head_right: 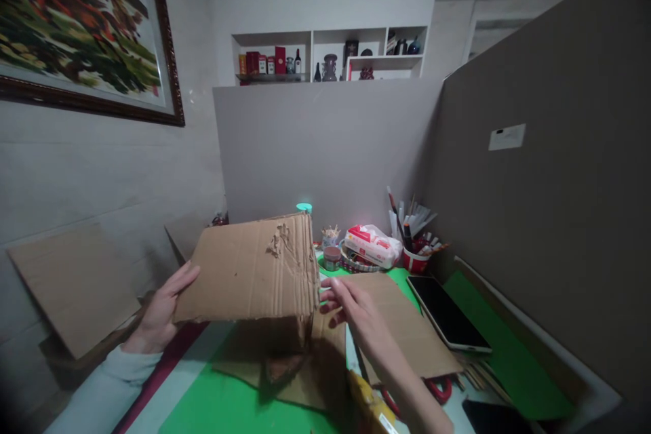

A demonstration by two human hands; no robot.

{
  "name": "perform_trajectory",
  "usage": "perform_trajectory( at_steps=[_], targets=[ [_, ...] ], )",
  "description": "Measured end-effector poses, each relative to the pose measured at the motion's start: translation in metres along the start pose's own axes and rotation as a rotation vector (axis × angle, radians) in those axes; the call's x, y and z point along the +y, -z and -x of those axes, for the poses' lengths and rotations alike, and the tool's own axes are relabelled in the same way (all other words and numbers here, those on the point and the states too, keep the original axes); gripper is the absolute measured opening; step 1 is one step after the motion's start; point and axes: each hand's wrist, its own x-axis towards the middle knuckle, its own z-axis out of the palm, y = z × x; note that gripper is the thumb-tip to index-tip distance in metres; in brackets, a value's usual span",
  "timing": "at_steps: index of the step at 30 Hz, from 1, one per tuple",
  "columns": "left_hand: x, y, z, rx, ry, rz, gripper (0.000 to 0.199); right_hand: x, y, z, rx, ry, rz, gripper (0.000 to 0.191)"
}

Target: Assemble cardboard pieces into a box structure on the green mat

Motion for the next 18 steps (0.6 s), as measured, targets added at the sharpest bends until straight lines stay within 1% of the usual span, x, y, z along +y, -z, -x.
perform_trajectory(
  at_steps=[2, 4, 7, 9, 12, 15, 16, 18],
  targets=[
    [0.004, -0.007, 0.007, -0.027, -0.004, -0.015, 0.034, -0.017, -0.004, 0.019, 0.021, 0.034, -0.105, 0.052],
    [0.009, -0.015, 0.016, -0.06, -0.008, -0.023, 0.04, -0.025, -0.011, 0.035, 0.012, 0.059, -0.181, 0.051],
    [0.019, -0.025, 0.034, -0.102, 0.007, -0.033, 0.049, -0.02, -0.021, 0.051, 0.005, 0.059, -0.287, 0.048],
    [0.025, -0.028, 0.05, -0.118, 0.033, -0.045, 0.049, -0.013, -0.023, 0.061, 0.018, 0.032, -0.35, 0.045],
    [0.03, -0.032, 0.076, -0.131, 0.061, -0.06, 0.043, -0.006, -0.017, 0.077, 0.026, -0.02, -0.412, 0.037],
    [0.029, -0.036, 0.099, -0.161, 0.07, -0.066, 0.038, 0.0, -0.003, 0.092, 0.06, -0.079, -0.455, 0.034],
    [0.028, -0.038, 0.105, -0.173, 0.065, -0.068, 0.038, 0.002, 0.002, 0.096, 0.073, -0.081, -0.46, 0.033],
    [0.023, -0.043, 0.111, -0.18, 0.035, -0.076, 0.036, 0.011, 0.011, 0.103, 0.116, -0.04, -0.434, 0.032]
  ],
)
